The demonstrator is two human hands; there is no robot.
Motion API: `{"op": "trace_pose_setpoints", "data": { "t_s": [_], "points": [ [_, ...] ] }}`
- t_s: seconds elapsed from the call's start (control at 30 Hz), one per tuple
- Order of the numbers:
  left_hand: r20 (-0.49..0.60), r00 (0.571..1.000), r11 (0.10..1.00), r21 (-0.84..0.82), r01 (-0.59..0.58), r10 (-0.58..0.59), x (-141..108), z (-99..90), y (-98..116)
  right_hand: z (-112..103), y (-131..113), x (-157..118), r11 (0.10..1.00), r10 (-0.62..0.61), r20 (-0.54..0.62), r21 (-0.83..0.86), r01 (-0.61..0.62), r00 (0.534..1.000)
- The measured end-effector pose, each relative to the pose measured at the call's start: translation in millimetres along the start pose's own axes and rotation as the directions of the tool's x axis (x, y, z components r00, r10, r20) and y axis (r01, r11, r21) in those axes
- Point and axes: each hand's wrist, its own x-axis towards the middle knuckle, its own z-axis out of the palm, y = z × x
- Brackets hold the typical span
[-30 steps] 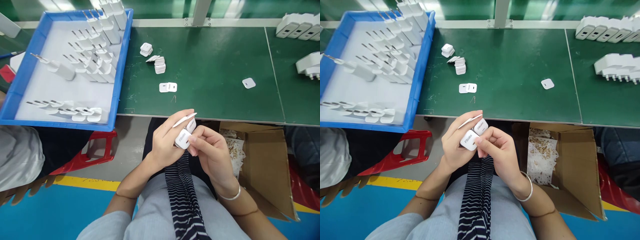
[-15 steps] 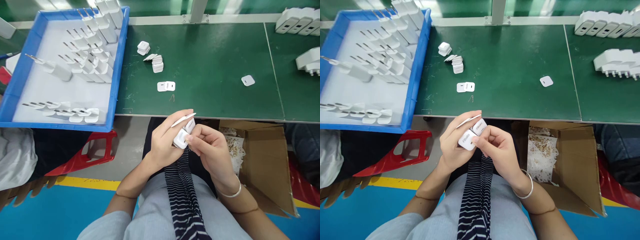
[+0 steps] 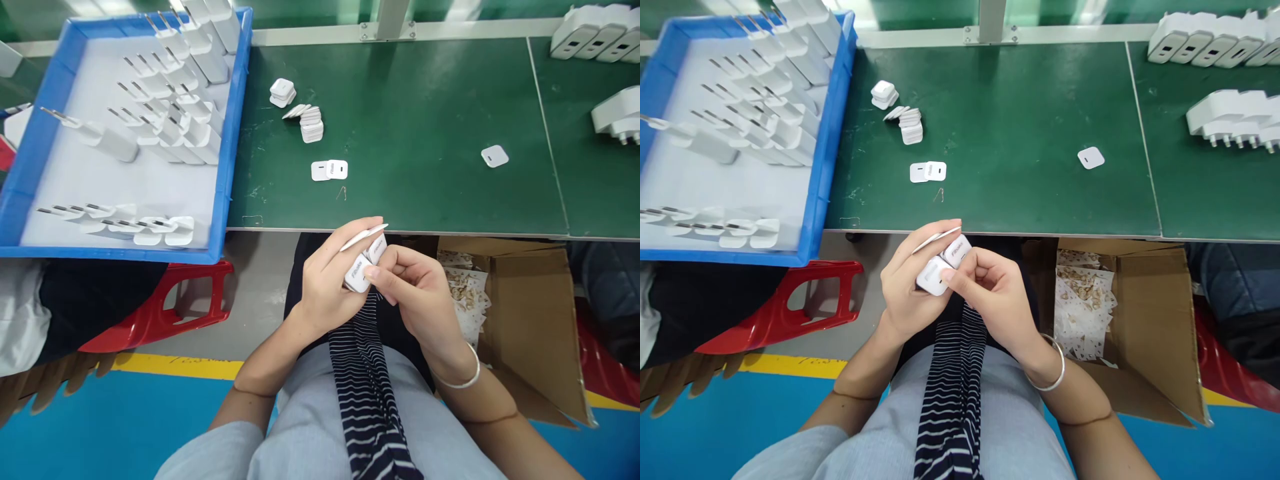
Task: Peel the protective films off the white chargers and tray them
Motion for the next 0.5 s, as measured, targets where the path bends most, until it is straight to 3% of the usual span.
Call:
{"op": "trace_pose_setpoints", "data": {
  "t_s": [0.13,0.27,0.4,0.5],
  "points": [
    [-0.01,0.998,0.998,-0.01,0.061,-0.061,-2.0,0.5,-0.1,5.6,3.1,0.1,0.997,-0.035,-0.036,-0.063,0.033,0.999],
    [-0.02,0.986,0.983,-0.082,0.163,-0.166,-3.3,2.0,-1.1,6.5,7.5,-4.3,0.966,-0.107,-0.089,-0.247,0.082,0.99],
    [-0.062,0.974,0.948,-0.25,0.195,-0.217,-3.9,1.0,-5.2,3.7,10.9,-10.6,0.956,-0.184,0.03,-0.226,0.187,0.982],
    [-0.078,0.974,0.942,-0.28,0.185,-0.215,-4.6,-1.2,-6.7,4.2,12.5,-14.1,0.952,-0.211,0.075,-0.211,0.222,0.975]
  ]
}}
